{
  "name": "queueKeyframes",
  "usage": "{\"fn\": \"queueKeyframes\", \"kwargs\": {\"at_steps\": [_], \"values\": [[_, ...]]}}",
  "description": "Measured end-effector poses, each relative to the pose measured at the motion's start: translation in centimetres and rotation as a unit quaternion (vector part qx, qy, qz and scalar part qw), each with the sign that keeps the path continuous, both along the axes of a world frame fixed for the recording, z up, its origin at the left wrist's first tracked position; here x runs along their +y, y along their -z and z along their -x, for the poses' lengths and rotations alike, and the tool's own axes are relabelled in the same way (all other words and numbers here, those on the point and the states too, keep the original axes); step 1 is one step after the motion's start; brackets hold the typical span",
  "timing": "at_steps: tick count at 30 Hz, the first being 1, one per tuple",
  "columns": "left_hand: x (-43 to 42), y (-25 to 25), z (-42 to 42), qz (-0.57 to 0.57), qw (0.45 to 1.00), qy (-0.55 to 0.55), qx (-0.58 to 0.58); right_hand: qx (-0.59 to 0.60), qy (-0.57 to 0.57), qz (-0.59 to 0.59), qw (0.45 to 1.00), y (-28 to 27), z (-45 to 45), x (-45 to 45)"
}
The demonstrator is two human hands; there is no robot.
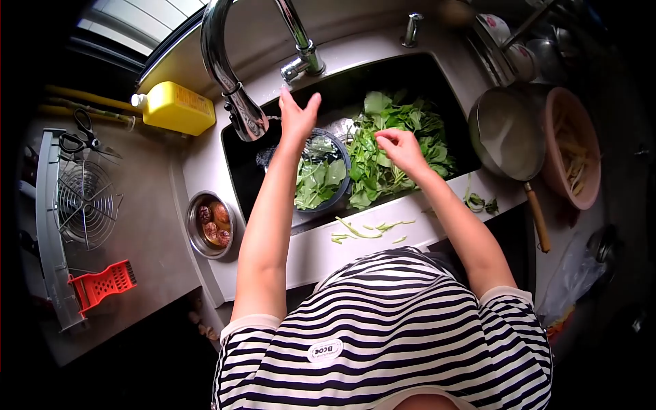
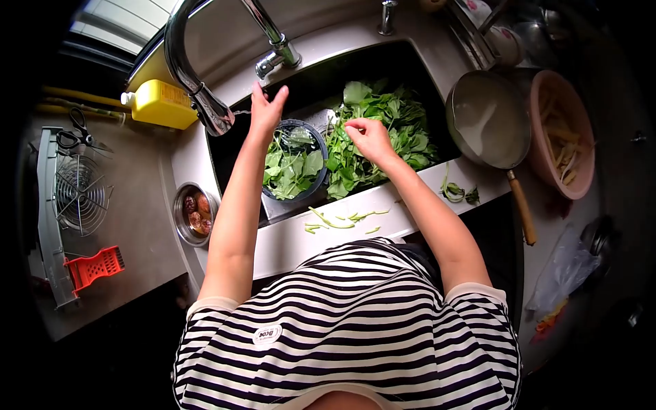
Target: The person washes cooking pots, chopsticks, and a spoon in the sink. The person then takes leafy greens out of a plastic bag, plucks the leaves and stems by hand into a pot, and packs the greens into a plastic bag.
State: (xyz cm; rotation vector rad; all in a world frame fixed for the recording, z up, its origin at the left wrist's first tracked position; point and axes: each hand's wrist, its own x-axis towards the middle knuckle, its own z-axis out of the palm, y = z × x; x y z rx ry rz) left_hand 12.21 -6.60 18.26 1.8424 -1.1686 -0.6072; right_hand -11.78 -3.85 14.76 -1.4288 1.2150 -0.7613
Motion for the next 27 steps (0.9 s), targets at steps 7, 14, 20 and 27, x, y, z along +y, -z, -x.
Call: {"fn": "queueKeyframes", "kwargs": {"at_steps": [7,14,20,27], "values": [[-3.4,0.7,0.5,0.043,0.999,0.027,0.006,0.022,0.072,-0.024,0.997,2.1,6.9,-0.9],[2.4,5.8,-0.9,-0.148,0.967,0.199,-0.064,0.245,-0.085,0.043,0.965,6.9,1.4,-3.6],[11.9,9.0,-0.2,-0.447,0.807,0.273,-0.272,0.356,-0.217,-0.041,0.908,10.4,1.2,-3.8],[10.7,15.8,-2.7,-0.502,0.813,0.246,-0.164,0.39,-0.111,-0.021,0.914,7.9,4.6,-3.3]]}}
